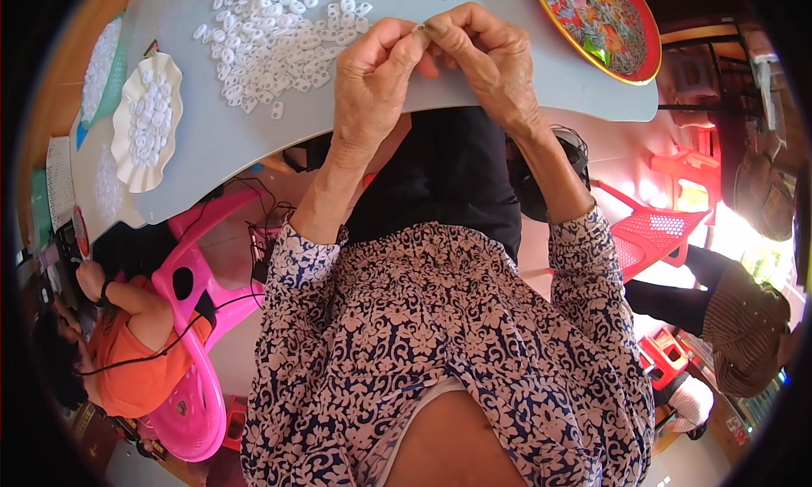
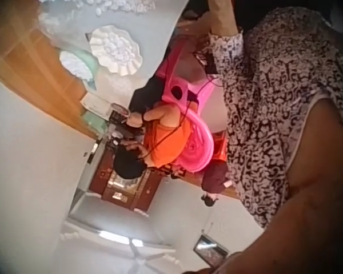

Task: Manually assembling small white plastic components by inserting metal pins or rings.

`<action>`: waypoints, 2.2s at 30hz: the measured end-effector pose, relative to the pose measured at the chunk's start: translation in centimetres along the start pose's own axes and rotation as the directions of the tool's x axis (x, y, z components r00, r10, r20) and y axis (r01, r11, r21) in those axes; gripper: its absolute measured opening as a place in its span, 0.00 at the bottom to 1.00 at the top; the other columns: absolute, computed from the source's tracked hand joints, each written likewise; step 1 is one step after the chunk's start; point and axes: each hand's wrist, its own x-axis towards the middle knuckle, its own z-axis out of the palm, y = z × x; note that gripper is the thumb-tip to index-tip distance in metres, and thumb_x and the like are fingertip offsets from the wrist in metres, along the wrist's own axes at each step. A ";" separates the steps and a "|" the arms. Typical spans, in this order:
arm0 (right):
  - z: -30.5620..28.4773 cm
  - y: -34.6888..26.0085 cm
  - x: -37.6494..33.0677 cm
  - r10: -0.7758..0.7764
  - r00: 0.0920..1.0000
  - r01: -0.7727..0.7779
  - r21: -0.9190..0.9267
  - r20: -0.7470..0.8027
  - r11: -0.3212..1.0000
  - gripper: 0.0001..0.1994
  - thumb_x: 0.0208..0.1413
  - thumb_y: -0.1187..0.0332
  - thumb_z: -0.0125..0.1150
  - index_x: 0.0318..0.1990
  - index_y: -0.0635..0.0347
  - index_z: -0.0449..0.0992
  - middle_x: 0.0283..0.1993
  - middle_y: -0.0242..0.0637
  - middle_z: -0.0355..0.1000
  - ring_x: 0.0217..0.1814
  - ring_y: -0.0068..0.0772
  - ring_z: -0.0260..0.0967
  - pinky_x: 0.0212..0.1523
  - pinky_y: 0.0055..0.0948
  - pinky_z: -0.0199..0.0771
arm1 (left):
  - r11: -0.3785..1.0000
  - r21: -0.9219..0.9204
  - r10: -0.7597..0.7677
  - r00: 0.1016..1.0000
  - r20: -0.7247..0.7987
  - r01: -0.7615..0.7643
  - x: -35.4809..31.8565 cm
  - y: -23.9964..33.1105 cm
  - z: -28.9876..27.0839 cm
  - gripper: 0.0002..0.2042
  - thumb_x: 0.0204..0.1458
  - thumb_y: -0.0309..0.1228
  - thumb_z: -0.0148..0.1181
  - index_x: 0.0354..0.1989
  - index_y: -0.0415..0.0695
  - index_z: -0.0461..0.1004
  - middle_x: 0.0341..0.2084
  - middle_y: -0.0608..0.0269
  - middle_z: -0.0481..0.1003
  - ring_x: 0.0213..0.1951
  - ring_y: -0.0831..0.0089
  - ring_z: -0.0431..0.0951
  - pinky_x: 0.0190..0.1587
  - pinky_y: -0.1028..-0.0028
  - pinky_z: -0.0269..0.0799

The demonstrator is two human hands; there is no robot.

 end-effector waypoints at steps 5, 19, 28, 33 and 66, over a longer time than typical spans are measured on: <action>-0.1 0.7 0.2 -0.039 0.996 0.032 0.086 0.074 0.996 0.08 0.57 0.68 0.58 0.34 0.64 0.75 0.26 0.29 0.73 0.27 0.16 0.67 0.32 0.17 0.69 | 0.997 0.078 -0.034 0.998 0.044 0.030 0.0 0.4 -0.9 0.09 0.57 0.33 0.53 0.33 0.39 0.72 0.19 0.72 0.72 0.23 0.88 0.65 0.26 0.85 0.60; -0.2 0.7 0.3 0.024 0.999 -0.027 0.071 0.045 0.997 0.09 0.57 0.66 0.58 0.34 0.65 0.72 0.27 0.29 0.72 0.26 0.14 0.63 0.29 0.14 0.66 | 0.157 0.814 0.061 0.828 0.557 -0.559 8.0 2.7 -8.7 0.11 0.46 0.21 0.51 0.39 0.42 0.72 0.24 0.58 0.66 0.35 0.58 0.66 0.42 0.66 0.63; -0.2 0.2 0.0 0.033 0.998 -0.038 0.086 0.050 0.996 0.08 0.57 0.68 0.58 0.34 0.66 0.72 0.28 0.29 0.72 0.30 0.14 0.66 0.32 0.15 0.68 | 0.231 0.800 -0.037 0.817 0.576 -0.554 9.3 1.9 -8.6 0.05 0.46 0.24 0.54 0.33 0.41 0.70 0.30 0.56 0.67 0.39 0.57 0.65 0.46 0.63 0.64; 0.1 0.3 0.1 0.022 1.000 -0.023 0.024 0.013 0.999 0.09 0.56 0.68 0.59 0.36 0.66 0.75 0.27 0.28 0.72 0.29 0.14 0.65 0.31 0.16 0.67 | 0.152 0.793 0.218 0.803 0.555 -0.590 9.2 0.5 -8.9 0.05 0.50 0.26 0.53 0.33 0.39 0.70 0.29 0.56 0.69 0.37 0.60 0.68 0.44 0.66 0.65; 0.0 1.1 0.2 -0.015 0.999 0.023 0.166 -0.049 0.986 0.12 0.53 0.78 0.57 0.45 0.66 0.67 0.31 0.32 0.72 0.31 0.14 0.67 0.33 0.15 0.69 | 0.936 0.289 -0.287 0.911 0.295 0.201 5.6 3.2 -3.1 0.13 0.55 0.37 0.51 0.27 0.40 0.73 0.18 0.69 0.70 0.26 0.81 0.67 0.34 0.79 0.64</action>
